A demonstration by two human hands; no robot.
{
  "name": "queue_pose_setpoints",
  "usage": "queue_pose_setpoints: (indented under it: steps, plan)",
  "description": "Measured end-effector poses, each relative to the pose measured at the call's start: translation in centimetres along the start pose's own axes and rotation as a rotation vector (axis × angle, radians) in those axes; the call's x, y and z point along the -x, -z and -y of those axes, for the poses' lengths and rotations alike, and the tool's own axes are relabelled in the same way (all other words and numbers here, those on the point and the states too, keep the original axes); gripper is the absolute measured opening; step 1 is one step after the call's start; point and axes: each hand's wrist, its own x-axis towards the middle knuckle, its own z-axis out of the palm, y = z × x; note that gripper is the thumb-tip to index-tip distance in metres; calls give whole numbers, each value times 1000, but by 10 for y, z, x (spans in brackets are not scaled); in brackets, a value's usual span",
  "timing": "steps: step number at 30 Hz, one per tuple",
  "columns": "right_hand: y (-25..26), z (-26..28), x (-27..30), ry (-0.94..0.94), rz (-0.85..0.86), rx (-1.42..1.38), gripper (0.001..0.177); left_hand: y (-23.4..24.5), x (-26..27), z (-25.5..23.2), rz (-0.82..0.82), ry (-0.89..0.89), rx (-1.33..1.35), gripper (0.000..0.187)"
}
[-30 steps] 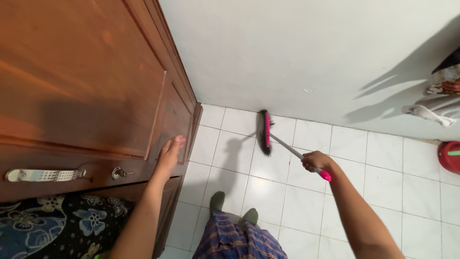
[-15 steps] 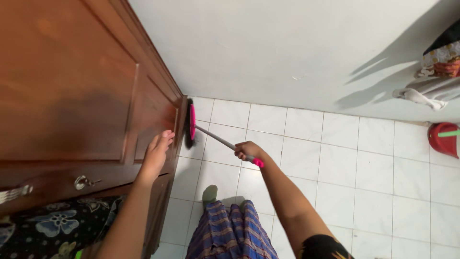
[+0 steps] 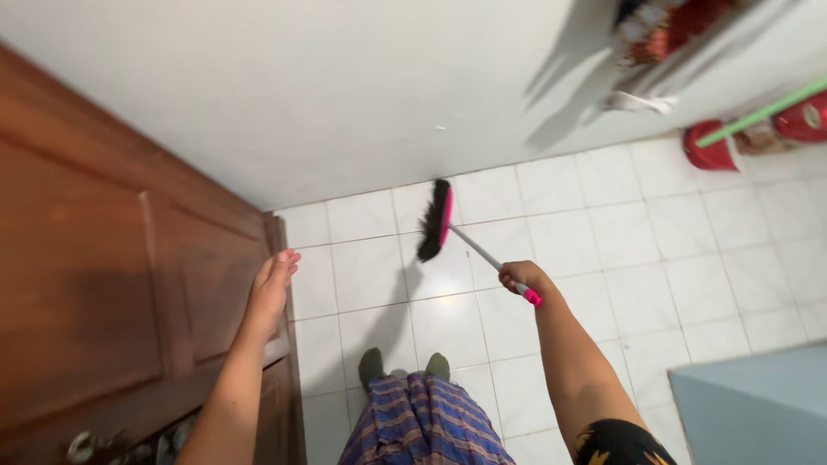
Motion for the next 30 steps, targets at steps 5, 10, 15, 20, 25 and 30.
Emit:
queue_pose_setpoints:
  steps: [5, 10, 15, 20, 25, 30]
  plan:
    - [62, -25, 39, 64, -252, -134, 12, -41, -22, -27, 124, -28, -74, 64]
    - [93, -64, 98, 215, -208, -187, 26, -80, -41, -48, 240, -48, -139, 64]
    - [88, -94, 144, 208, -92, -169, 58, -128, -46, -68, 357, -16, -212, 62]
    - [52, -136, 135, 189, 4, -230, 61, -164, -42, -81, 457, -15, -266, 60]
    - [48, -182, 109, 74, -153, -158, 51, -172, -44, -78, 501, -28, -319, 60]
    - [77, -198, 111, 50, -347, 80, 24, -159, -45, -72, 515, -22, -359, 60]
